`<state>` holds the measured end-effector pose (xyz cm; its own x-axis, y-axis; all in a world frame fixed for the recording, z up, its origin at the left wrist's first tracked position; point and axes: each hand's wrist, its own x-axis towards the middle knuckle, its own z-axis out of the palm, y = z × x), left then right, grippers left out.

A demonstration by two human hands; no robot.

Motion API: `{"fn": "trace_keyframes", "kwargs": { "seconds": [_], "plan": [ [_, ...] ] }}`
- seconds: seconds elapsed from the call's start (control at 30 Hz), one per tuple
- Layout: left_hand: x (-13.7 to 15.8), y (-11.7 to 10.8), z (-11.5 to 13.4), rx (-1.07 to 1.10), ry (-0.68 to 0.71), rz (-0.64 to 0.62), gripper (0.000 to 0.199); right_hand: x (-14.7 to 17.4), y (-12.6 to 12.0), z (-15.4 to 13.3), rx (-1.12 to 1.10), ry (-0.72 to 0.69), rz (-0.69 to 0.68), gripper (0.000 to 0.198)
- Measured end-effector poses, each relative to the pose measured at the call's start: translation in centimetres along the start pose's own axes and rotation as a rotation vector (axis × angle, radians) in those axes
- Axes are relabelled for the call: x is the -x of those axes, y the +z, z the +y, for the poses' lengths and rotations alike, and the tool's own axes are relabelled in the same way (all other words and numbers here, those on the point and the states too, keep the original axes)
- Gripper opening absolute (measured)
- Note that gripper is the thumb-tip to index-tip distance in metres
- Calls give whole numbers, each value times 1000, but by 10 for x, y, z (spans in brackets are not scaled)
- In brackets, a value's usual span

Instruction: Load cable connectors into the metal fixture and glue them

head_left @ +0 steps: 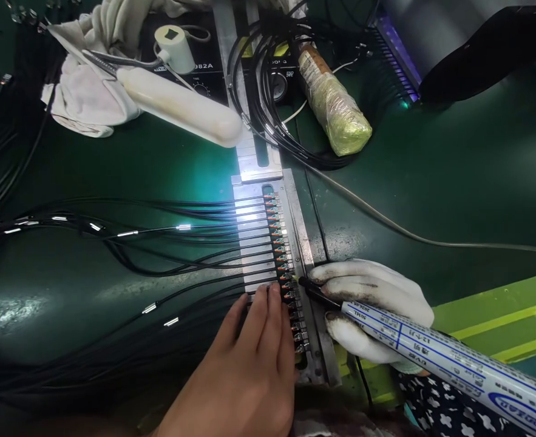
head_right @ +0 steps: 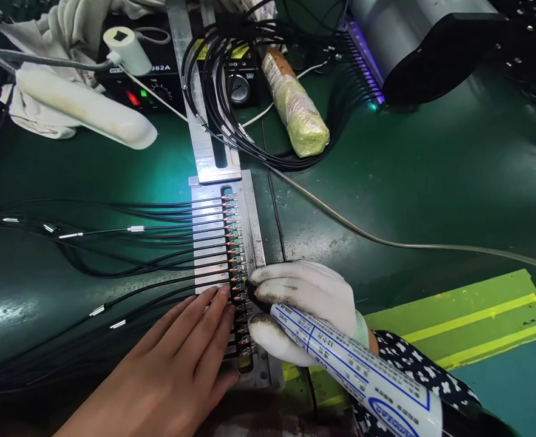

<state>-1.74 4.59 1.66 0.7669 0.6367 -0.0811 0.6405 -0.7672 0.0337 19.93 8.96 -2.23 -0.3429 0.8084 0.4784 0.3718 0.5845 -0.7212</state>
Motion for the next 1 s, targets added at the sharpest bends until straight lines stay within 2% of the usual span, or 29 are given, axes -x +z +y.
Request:
{"fn": "trace_keyframes", "kwargs": {
  "seconds": [1.0],
  "plan": [
    [-3,-3,-3,-8,13,-15,45,1,0,-2,-18,-19,12,17]
  ]
}}
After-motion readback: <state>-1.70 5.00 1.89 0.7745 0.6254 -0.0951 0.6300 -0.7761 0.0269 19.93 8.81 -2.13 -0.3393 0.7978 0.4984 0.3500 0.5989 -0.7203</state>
